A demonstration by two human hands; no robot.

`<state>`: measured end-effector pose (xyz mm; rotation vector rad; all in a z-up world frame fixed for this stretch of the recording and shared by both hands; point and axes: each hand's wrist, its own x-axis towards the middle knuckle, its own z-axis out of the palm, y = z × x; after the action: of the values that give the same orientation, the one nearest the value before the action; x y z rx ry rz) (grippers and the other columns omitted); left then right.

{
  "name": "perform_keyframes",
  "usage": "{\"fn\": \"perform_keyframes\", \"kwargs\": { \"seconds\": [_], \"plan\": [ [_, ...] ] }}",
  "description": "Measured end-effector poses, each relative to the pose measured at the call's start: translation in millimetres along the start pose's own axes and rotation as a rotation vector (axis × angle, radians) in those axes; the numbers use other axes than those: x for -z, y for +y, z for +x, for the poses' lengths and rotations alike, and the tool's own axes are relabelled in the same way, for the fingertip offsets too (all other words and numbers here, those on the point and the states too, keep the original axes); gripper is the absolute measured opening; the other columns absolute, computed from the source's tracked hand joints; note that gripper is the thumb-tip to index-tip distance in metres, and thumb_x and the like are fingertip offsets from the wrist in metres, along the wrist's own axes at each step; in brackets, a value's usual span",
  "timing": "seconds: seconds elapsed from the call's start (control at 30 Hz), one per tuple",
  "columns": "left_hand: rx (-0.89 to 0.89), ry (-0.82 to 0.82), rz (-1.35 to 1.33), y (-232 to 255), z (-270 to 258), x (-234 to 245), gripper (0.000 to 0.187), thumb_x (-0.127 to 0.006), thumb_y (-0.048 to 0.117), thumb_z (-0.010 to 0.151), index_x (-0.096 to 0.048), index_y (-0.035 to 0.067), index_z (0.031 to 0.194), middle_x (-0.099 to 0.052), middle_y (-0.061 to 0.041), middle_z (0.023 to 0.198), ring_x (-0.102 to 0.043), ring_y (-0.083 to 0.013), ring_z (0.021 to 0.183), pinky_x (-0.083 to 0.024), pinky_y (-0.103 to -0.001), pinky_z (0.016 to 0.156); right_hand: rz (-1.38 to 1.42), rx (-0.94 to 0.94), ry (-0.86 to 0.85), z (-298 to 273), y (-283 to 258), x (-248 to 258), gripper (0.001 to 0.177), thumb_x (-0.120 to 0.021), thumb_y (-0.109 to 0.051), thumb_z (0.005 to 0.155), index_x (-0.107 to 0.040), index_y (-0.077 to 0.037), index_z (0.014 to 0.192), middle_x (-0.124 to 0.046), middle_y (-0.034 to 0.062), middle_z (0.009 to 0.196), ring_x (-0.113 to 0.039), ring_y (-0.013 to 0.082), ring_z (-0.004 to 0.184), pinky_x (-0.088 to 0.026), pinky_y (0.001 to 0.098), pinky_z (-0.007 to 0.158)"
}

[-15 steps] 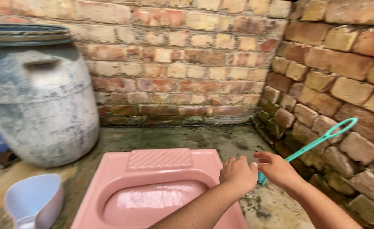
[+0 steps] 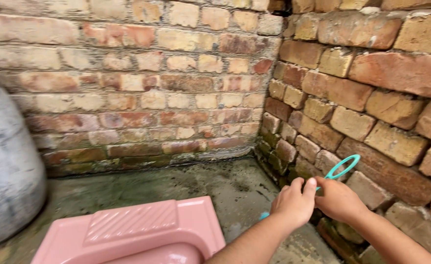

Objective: Cleaning a pink squat toilet with water and a brush.

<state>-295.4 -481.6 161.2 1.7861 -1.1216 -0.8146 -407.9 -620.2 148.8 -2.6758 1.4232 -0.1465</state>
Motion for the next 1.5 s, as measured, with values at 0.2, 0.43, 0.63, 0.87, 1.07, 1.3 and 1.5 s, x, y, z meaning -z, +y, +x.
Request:
{"fn": "perform_keyframes", "kwargs": {
  "seconds": [0.2,0.43,0.63,0.87,1.07,1.3,1.5],
  "plan": [
    [-0.106,-0.06,-0.019,55.0,33.7,-51.2,0.088,-0.037,0.074,0.093,-0.027,0.02,0.163,-0.035,-0.021,0.16,-0.039,-0.0408,0.145,-0.032,-0.051,0.119,-0.452,0.102,0.156,29.4,60.4,47.8,0.061,-0.07,-0.037,0.086,-0.054,-0.031,0.145,-0.054,0.0024,0.147,-0.045,0.0213,0.143,-0.039,0.0384,0.12],
    [-0.049,-0.223,0.051,85.3,45.3,-75.8,0.092,-0.035,0.075,0.094,-0.013,0.023,0.166,-0.019,-0.013,0.17,-0.025,-0.037,0.154,-0.024,-0.053,0.124,-0.854,0.11,0.024,32.3,75.4,83.1,0.065,-0.066,-0.034,0.093,-0.042,-0.032,0.153,-0.031,-0.0003,0.165,-0.019,0.0173,0.154,-0.012,0.0419,0.128],
    [-0.018,-0.224,0.126,77.9,58.4,-91.0,0.089,-0.033,0.073,0.097,-0.017,0.018,0.165,-0.025,-0.018,0.166,-0.036,-0.0371,0.149,-0.031,-0.055,0.12,-0.993,0.154,-0.003,46.2,80.5,72.5,0.052,-0.06,-0.031,0.099,-0.046,-0.034,0.149,-0.034,0.0,0.162,-0.021,0.0192,0.155,-0.01,0.047,0.129],
    [-0.043,-0.164,0.127,65.3,58.6,-84.3,0.086,-0.038,0.071,0.096,-0.031,0.013,0.159,-0.04,-0.021,0.156,-0.043,-0.0373,0.143,-0.036,-0.049,0.117,-0.937,0.263,-0.021,45.9,71.4,72.3,0.038,-0.06,-0.029,0.097,-0.06,-0.028,0.135,-0.056,0.0013,0.142,-0.045,0.0205,0.139,-0.03,0.0431,0.122],
    [0.09,-0.17,0.066,41.5,36.1,-66.3,0.084,-0.034,0.07,0.098,-0.034,0.01,0.157,-0.045,-0.021,0.154,-0.046,-0.0373,0.142,-0.039,-0.052,0.116,-0.847,0.256,-0.214,36.6,72.4,50.2,0.037,-0.06,-0.035,0.099,-0.055,-0.029,0.136,-0.06,0.0,0.133,-0.053,0.0188,0.129,-0.048,0.038,0.108],
    [0.108,-0.203,0.166,25.5,9.9,-37.9,0.082,-0.038,0.067,0.099,-0.038,0.006,0.153,-0.047,-0.023,0.15,-0.047,-0.0396,0.14,-0.041,-0.054,0.114,-1.215,0.428,-0.044,88.7,162.4,-18.7,0.044,-0.056,-0.036,0.098,-0.051,-0.029,0.14,-0.053,-0.0027,0.141,-0.048,0.016,0.133,-0.045,0.036,0.107],
    [0.105,-0.138,0.213,6.6,16.9,-36.1,0.079,-0.038,0.066,0.099,-0.047,0.003,0.146,-0.055,-0.023,0.143,-0.054,-0.0382,0.133,-0.044,-0.051,0.111,-0.937,0.174,-0.337,0.7,35.2,45.0,0.038,-0.044,-0.036,0.11,-0.052,-0.021,0.144,-0.069,0.0002,0.11,-0.069,0.0124,0.101,-0.059,0.0298,0.085]
  ]
}}
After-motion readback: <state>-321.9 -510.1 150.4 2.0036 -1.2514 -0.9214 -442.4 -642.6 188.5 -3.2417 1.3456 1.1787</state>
